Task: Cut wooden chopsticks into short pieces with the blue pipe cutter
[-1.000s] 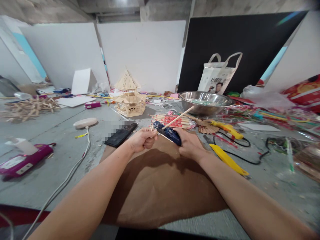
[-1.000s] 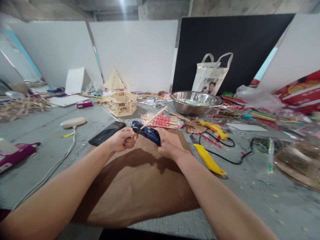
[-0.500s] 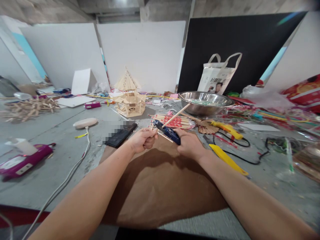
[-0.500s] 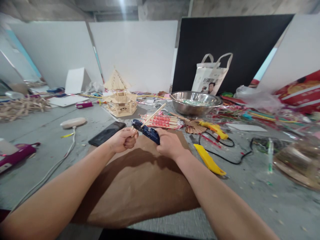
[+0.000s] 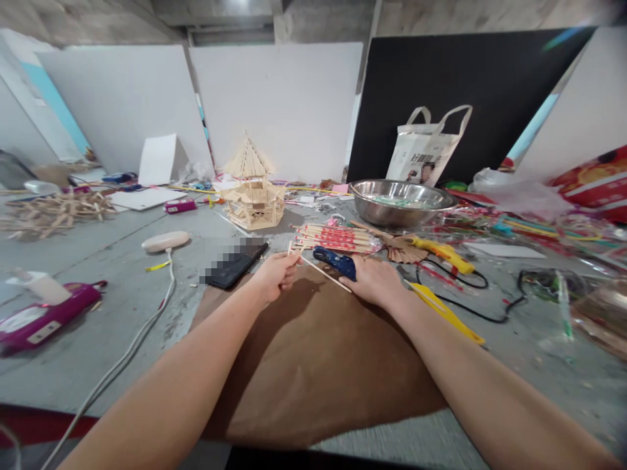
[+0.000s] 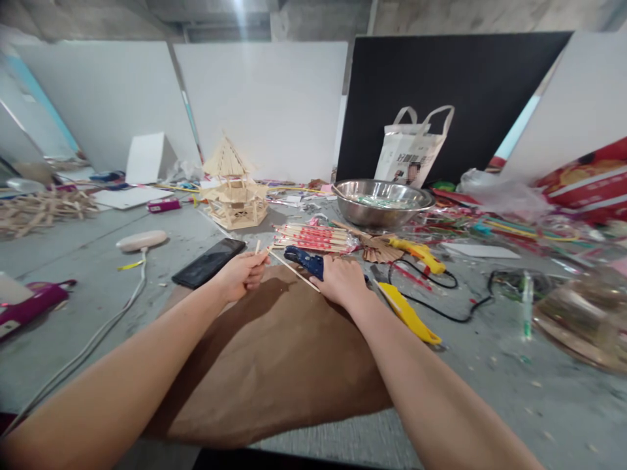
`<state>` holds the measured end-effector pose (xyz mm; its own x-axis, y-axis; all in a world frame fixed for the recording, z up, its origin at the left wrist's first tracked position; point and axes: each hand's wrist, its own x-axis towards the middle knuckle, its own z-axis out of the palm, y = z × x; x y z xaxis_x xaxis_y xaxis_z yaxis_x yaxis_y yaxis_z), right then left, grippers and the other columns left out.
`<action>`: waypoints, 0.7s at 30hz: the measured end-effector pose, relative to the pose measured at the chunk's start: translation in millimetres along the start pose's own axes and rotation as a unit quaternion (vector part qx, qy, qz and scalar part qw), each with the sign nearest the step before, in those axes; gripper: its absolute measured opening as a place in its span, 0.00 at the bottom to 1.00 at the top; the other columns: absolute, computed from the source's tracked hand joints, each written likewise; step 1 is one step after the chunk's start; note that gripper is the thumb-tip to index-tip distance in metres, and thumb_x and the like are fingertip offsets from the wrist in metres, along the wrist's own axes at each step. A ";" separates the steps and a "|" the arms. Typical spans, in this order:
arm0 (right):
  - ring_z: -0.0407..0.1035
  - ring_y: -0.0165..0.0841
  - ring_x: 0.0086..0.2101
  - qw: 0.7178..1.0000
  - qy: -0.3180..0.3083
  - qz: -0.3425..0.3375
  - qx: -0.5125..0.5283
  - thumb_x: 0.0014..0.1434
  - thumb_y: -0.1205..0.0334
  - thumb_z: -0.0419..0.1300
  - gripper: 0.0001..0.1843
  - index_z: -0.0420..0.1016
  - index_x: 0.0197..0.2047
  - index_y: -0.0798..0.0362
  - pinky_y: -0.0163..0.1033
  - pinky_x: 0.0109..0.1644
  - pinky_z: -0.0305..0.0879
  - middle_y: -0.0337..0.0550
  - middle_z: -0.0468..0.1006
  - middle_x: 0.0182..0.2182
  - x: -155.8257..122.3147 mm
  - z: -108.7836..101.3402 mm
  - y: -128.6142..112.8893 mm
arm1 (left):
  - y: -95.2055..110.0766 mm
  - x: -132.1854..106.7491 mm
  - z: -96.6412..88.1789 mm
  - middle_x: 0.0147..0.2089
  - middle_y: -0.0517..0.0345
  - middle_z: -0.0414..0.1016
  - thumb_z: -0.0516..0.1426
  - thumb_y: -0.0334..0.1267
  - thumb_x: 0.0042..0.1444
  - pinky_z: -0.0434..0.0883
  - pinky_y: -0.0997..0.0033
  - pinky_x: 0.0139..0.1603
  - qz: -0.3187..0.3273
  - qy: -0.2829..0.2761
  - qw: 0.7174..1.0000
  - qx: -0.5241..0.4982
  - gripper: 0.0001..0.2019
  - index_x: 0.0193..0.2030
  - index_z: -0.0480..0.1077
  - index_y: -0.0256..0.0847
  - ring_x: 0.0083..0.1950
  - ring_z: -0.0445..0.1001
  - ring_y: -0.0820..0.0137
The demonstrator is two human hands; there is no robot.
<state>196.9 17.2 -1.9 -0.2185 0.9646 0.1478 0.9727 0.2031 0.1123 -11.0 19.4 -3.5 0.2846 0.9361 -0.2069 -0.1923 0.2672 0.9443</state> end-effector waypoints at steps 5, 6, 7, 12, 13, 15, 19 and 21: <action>0.63 0.43 0.40 1.000 0.021 0.018 -0.001 0.48 0.37 0.41 0.35 0.57 0.48 0.59 0.45 0.41 0.52 0.58 0.68 0.40 1.8 5.2 3.4 | -2.8 -2.0 5.2 0.18 0.65 0.62 0.52 0.39 0.49 0.61 0.79 0.17 -0.012 -0.032 0.999 0.030 0.07 0.29 0.58 0.37 0.15 0.61 0.80; 0.62 0.43 0.41 0.999 0.027 0.021 -0.001 0.48 0.37 0.40 0.37 0.56 0.49 0.60 0.46 0.42 0.51 0.59 0.67 0.41 2.1 7.1 4.0 | -2.7 -3.0 6.6 0.20 0.63 0.64 0.52 0.38 0.49 0.64 0.76 0.20 -0.016 -0.034 0.999 0.029 0.07 0.29 0.58 0.37 0.16 0.64 0.79; 0.61 0.43 0.42 0.999 0.031 0.023 -0.001 0.47 0.36 0.40 0.39 0.54 0.51 0.60 0.46 0.43 0.51 0.60 0.66 0.43 2.4 9.3 4.4 | -2.6 -4.0 7.9 0.21 0.62 0.66 0.52 0.36 0.49 0.66 0.74 0.22 -0.019 -0.035 0.999 0.028 0.06 0.29 0.58 0.37 0.18 0.65 0.78; 0.57 0.43 0.46 1.000 0.019 0.015 0.004 0.49 0.38 0.40 0.37 0.55 0.51 0.60 0.46 0.44 0.51 0.59 0.63 0.47 1.9 13.6 3.0 | -2.7 -5.6 12.2 0.24 0.59 0.68 0.51 0.32 0.50 0.66 0.76 0.27 0.018 -0.036 0.999 0.016 0.03 0.29 0.58 0.36 0.23 0.69 0.77; 0.56 0.43 0.47 1.000 0.029 0.008 0.007 0.50 0.40 0.41 0.35 0.56 0.51 0.59 0.46 0.45 0.51 0.58 0.62 0.48 1.3 11.7 1.6 | -3.4 -5.0 12.7 0.25 0.59 0.68 0.51 0.32 0.49 0.66 0.76 0.28 0.032 -0.038 0.999 0.006 0.02 0.29 0.59 0.36 0.24 0.69 0.77; 0.55 0.41 0.48 0.997 0.067 -0.018 0.015 0.53 0.44 0.42 0.30 0.58 0.49 0.58 0.45 0.46 0.51 0.55 0.61 0.49 -0.4 5.2 -2.6 | -5.2 -3.3 13.6 0.24 0.60 0.68 0.51 0.30 0.49 0.66 0.76 0.30 0.059 -0.040 0.997 -0.011 0.02 0.31 0.59 0.36 0.24 0.69 0.78; 0.61 0.35 0.42 0.990 0.091 -0.099 0.036 0.56 0.53 0.41 0.19 0.67 0.40 0.54 0.39 0.45 0.53 0.48 0.69 0.39 -6.6 -8.7 -14.2 | -9.1 -0.2 15.5 0.25 0.60 0.68 0.52 0.30 0.48 0.65 0.76 0.33 0.100 -0.029 0.994 -0.021 0.03 0.32 0.61 0.36 0.26 0.68 0.78; 0.64 0.34 0.37 0.992 0.048 -0.113 0.038 0.56 0.54 0.41 0.18 0.68 0.37 0.52 0.36 0.39 0.56 0.46 0.70 0.36 -10.1 -10.9 -19.4 | -10.1 0.1 16.3 0.26 0.60 0.68 0.52 0.30 0.47 0.65 0.75 0.35 0.119 -0.034 0.992 -0.027 0.03 0.31 0.61 0.35 0.28 0.68 0.78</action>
<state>179.4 1.8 5.1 -0.4343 0.8735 0.2198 0.9004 0.4279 0.0786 6.3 13.0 -8.9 0.2879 0.9568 0.0408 -0.3114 0.0532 0.9488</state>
